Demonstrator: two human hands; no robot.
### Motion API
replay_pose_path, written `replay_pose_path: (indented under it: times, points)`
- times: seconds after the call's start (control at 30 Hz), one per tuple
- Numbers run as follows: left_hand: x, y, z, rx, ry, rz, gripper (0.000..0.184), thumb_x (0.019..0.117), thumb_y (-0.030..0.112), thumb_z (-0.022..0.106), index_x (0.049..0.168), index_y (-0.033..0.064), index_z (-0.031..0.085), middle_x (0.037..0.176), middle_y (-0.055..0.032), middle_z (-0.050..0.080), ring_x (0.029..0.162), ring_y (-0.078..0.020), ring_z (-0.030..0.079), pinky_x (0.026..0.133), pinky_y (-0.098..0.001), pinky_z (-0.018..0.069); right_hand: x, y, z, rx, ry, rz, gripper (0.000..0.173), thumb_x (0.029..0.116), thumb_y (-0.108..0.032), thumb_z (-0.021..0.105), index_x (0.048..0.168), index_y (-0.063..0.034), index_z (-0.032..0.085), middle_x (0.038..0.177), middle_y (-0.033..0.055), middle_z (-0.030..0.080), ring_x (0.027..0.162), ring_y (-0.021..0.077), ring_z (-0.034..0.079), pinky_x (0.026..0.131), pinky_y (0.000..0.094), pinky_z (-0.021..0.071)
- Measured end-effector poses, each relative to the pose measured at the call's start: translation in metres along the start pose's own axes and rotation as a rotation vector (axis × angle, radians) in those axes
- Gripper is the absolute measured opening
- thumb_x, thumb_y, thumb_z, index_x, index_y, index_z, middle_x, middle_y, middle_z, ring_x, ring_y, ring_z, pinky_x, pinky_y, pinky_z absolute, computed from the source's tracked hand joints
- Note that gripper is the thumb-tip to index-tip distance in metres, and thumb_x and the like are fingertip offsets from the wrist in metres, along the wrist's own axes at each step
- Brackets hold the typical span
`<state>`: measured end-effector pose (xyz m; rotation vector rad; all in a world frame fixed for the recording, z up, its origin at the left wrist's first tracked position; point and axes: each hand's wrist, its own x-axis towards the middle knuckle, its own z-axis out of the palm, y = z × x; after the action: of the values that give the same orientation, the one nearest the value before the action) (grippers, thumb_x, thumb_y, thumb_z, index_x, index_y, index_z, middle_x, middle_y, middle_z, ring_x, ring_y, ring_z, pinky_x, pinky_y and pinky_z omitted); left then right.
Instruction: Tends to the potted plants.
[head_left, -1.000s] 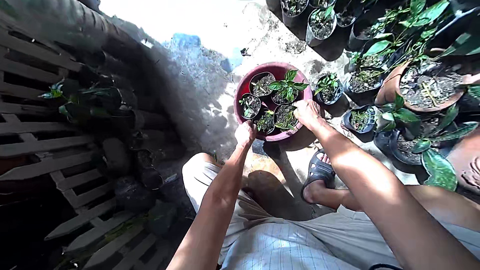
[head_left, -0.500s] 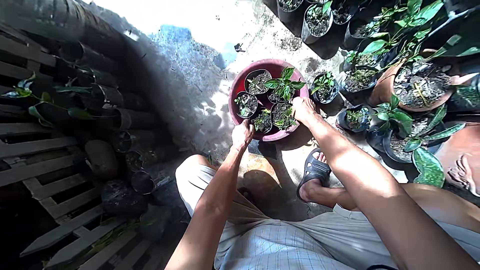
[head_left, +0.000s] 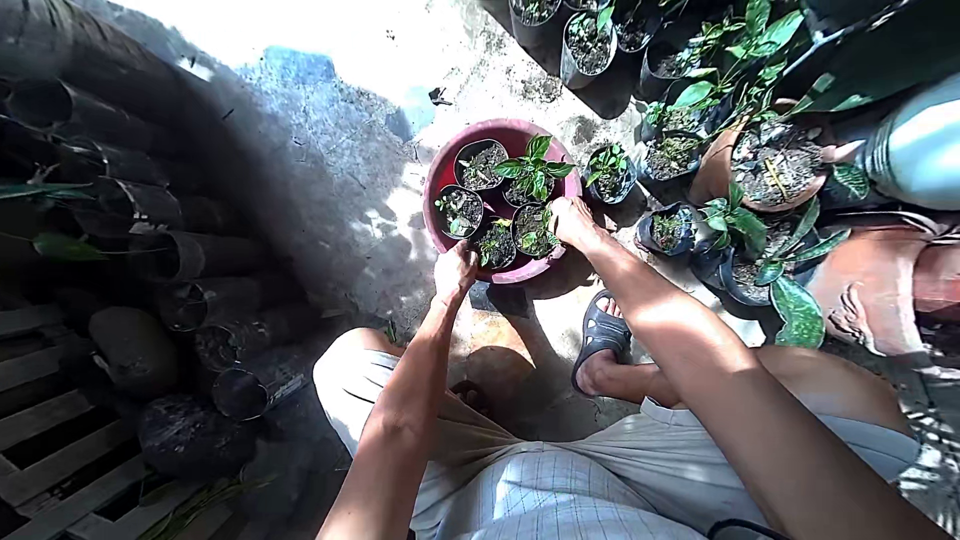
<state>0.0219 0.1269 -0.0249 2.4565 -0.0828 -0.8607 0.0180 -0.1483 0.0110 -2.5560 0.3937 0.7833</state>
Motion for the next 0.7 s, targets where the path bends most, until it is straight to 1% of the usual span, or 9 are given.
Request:
replay_pose_path:
  times: [0.07,0.17,0.27,0.4,0.5,0.53,0.6,0.67,0.7]
  points:
    - [-0.001,0.001,-0.001,-0.004,0.000,0.000,0.033,0.1039,0.030,0.049,0.126,0.0153,0.070,0.105,-0.0156,0.075,0.097,-0.0347,0.074,0.086,-0.0626,0.0564,0.001,0.000,0.002,-0.014,0.006,0.009,0.027,0.0875,-0.012,0.071,0.111,0.0007,0.070,0.114,0.0266,0.068,0.112,0.0446,0.065,0.092,0.0637,0.0514]
    - [-0.002,-0.001,0.000,-0.004,0.030,0.008,0.034,0.1037,0.028,0.050,0.128,0.0139,0.069,0.106,-0.0164,0.075,0.098,-0.0348,0.074,0.087,-0.0627,0.0560,-0.003,-0.010,0.002,-0.040,0.013,0.064,0.026,0.0881,-0.012,0.069,0.111,0.0006,0.069,0.112,0.0264,0.069,0.109,0.0447,0.066,0.088,0.0633,0.0523]
    - [-0.007,0.002,0.003,0.039,0.064,0.030,0.035,0.1045,0.027,0.049,0.131,0.0142,0.067,0.107,-0.0185,0.075,0.102,-0.0389,0.072,0.088,-0.0650,0.0542,-0.005,-0.011,0.000,-0.052,-0.013,0.080,0.032,0.0859,-0.013,0.073,0.115,-0.0002,0.068,0.116,0.0257,0.068,0.113,0.0440,0.065,0.091,0.0627,0.0520]
    - [-0.020,0.013,0.001,0.110,0.106,0.009,0.036,0.1071,0.029,0.045,0.134,0.0162,0.066,0.106,-0.0200,0.074,0.101,-0.0421,0.072,0.085,-0.0658,0.0542,-0.008,-0.010,0.000,-0.010,0.014,0.073,0.027,0.0896,-0.013,0.069,0.113,0.0003,0.068,0.116,0.0253,0.068,0.113,0.0434,0.065,0.092,0.0618,0.0523]
    - [-0.025,0.010,-0.001,0.126,0.179,0.018,0.036,0.1067,0.035,0.046,0.128,0.0211,0.071,0.104,-0.0139,0.076,0.099,-0.0374,0.073,0.083,-0.0646,0.0544,-0.017,0.004,0.011,0.152,0.299,-0.002,0.022,0.0952,-0.011,0.060,0.111,-0.0014,0.072,0.101,0.0207,0.073,0.098,0.0374,0.071,0.087,0.0561,0.0558]
    - [-0.027,0.009,-0.003,0.123,0.202,0.014,0.036,0.1063,0.037,0.046,0.126,0.0217,0.073,0.103,-0.0128,0.077,0.098,-0.0366,0.073,0.082,-0.0644,0.0545,-0.022,0.010,0.016,0.225,0.443,0.016,0.025,0.0969,-0.013,0.058,0.113,-0.0045,0.074,0.098,0.0166,0.075,0.093,0.0326,0.073,0.085,0.0526,0.0573]
    - [-0.032,0.005,-0.009,0.099,0.244,-0.001,0.037,0.1057,0.040,0.047,0.116,0.0192,0.076,0.098,-0.0136,0.077,0.094,-0.0376,0.073,0.080,-0.0653,0.0539,-0.034,0.025,0.027,0.329,0.667,0.119,0.023,0.0997,-0.019,0.056,0.108,-0.0102,0.076,0.098,0.0096,0.076,0.092,0.0257,0.073,0.085,0.0490,0.0571]
    - [-0.032,0.002,-0.012,0.062,0.283,-0.014,0.041,0.1057,0.046,0.047,0.108,0.0180,0.077,0.093,-0.0136,0.076,0.089,-0.0380,0.072,0.075,-0.0660,0.0538,-0.038,0.045,0.028,0.401,0.762,0.249,0.023,0.1008,-0.023,0.055,0.107,-0.0079,0.072,0.100,0.0119,0.074,0.094,0.0284,0.071,0.085,0.0523,0.0553]
    - [-0.030,0.000,-0.011,0.045,0.291,-0.031,0.042,0.1052,0.047,0.047,0.106,0.0182,0.077,0.093,-0.0132,0.076,0.089,-0.0376,0.072,0.076,-0.0663,0.0536,-0.040,0.054,0.025,0.465,0.757,0.321,0.026,0.1018,-0.025,0.055,0.112,-0.0058,0.069,0.101,0.0147,0.072,0.095,0.0306,0.070,0.086,0.0543,0.0547]
